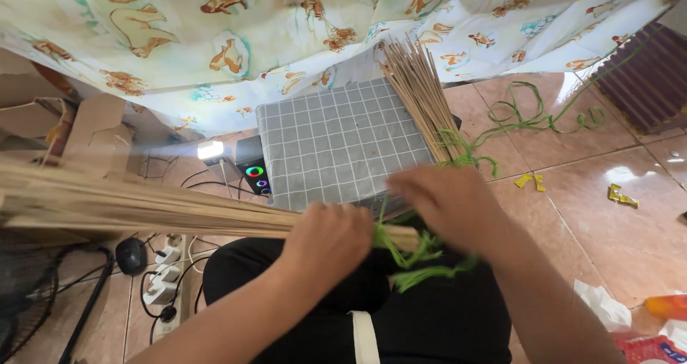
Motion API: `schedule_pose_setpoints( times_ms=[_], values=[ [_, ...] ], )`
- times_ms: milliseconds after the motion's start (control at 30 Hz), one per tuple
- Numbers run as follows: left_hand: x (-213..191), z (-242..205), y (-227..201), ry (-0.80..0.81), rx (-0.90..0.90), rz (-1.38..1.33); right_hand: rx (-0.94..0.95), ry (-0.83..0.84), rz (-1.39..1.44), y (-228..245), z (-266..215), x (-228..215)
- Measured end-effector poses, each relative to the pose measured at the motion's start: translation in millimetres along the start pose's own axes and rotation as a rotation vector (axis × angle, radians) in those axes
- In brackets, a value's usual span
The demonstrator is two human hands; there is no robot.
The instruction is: Gathering thin wooden sticks into bundles and securing them with green plastic ties.
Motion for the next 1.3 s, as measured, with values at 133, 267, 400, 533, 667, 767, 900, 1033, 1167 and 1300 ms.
schedule_pose_setpoints(
  times_ms=[133,267,400,533,667,767,900,1033,1167,1300],
  values=[
    [-41,14,5,-0.012,0.027,-0.134,0.647,0.307,0.541,-58,4,87],
    [-10,-3,21,0.006,0.009,0.037,0.217,0.422,0.422,21,-40,55],
    [15,-8,24,0.189,0.001,0.018,-0.211,0.207,0.228,46,-70,26],
    [5,-4,0,0.295,0.067,-0.128,0.147,0.355,-0.24,19,-10,-10],
    [-38,15,2,0.111,0.056,-0.165,0.037,0.005,0.534,-19,4,36],
    [-28,19,27,0.105,-0.135,-0.147,0.019,-0.006,0.522,5,-25,55],
    [16,0,23,0.148,-0.18,-0.036,-0.13,0.23,0.24,37,-59,16],
    [21,-3,-7,0.193,-0.015,-0.121,0.234,0.448,-0.235,15,-13,-18],
    [-32,17,-13,0.135,0.071,-0.26,-0.002,-0.21,0.202,-28,5,12],
    [-40,33,26,0.014,-0.186,-0.199,0.067,0.243,0.315,3,-29,41]
  ],
)
Point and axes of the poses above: each hand's wrist, its own z-axis towards the middle knuckle, its own x-axis out of the palm, y = z × x, the point moved 3 cm from there along z, towards the middle knuckle, and after that the axes turned 11 degrees about -y, right-handed, at the moved point
